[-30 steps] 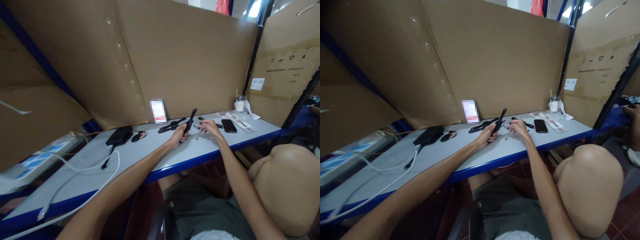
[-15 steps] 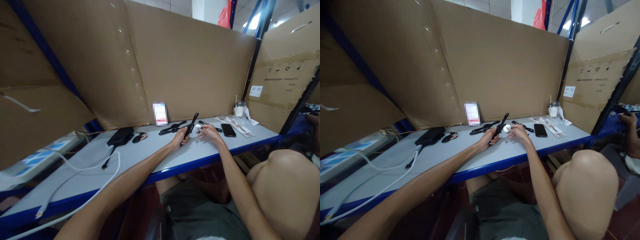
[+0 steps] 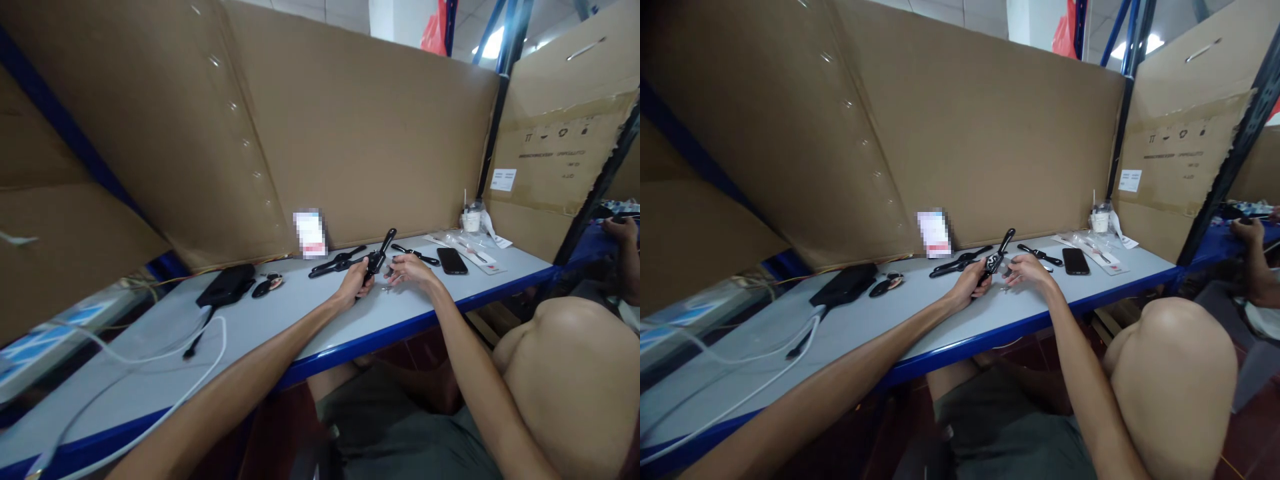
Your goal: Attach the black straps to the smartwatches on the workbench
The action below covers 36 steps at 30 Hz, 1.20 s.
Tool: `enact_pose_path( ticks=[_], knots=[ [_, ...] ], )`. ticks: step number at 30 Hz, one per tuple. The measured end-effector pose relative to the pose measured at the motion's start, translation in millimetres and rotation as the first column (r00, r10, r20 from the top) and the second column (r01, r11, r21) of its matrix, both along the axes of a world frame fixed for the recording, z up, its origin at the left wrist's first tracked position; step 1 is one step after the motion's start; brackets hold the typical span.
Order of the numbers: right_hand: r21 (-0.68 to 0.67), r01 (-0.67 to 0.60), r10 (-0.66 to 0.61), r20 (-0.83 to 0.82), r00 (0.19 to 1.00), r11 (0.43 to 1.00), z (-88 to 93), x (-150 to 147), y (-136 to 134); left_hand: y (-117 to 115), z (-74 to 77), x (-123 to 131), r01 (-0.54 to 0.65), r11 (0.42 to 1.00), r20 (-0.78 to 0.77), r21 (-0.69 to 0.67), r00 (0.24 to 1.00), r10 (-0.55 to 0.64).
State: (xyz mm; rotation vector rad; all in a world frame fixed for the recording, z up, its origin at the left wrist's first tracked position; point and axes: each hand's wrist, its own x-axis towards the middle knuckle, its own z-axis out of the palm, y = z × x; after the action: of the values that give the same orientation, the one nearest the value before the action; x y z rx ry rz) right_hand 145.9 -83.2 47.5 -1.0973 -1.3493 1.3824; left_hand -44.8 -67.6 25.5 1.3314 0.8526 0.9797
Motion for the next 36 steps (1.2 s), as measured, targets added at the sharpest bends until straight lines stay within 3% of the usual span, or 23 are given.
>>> enact_pose_path(
  ticks=[10,21,30,36],
  knots=[
    [0.045,-0.087,0.087,0.011,0.996,0.995,-0.1,1.3,2.1,-2.5,3.1,1.1,0.017,0.999,-0.02,0.029,1.0,-0.016],
    [0.065,-0.108,0.108,0.003,0.994,0.992,-1.5,-1.7,1.9,0.2,-3.0,0.9,0.062,0.982,-0.096,0.18,0.994,-0.045],
    [0.11,-0.072,0.052,0.174,0.983,0.991,-6.4,-0.9,7.1,5.1,-6.5,-1.4,0.054,0.971,-0.123,0.232,0.992,-0.026],
    [0.119,-0.111,0.085,0.209,0.974,0.987,-3.2,-2.1,6.3,4.4,-6.6,-2.1,0.07,0.977,-0.119,0.202,0.992,-0.046]
  ],
)
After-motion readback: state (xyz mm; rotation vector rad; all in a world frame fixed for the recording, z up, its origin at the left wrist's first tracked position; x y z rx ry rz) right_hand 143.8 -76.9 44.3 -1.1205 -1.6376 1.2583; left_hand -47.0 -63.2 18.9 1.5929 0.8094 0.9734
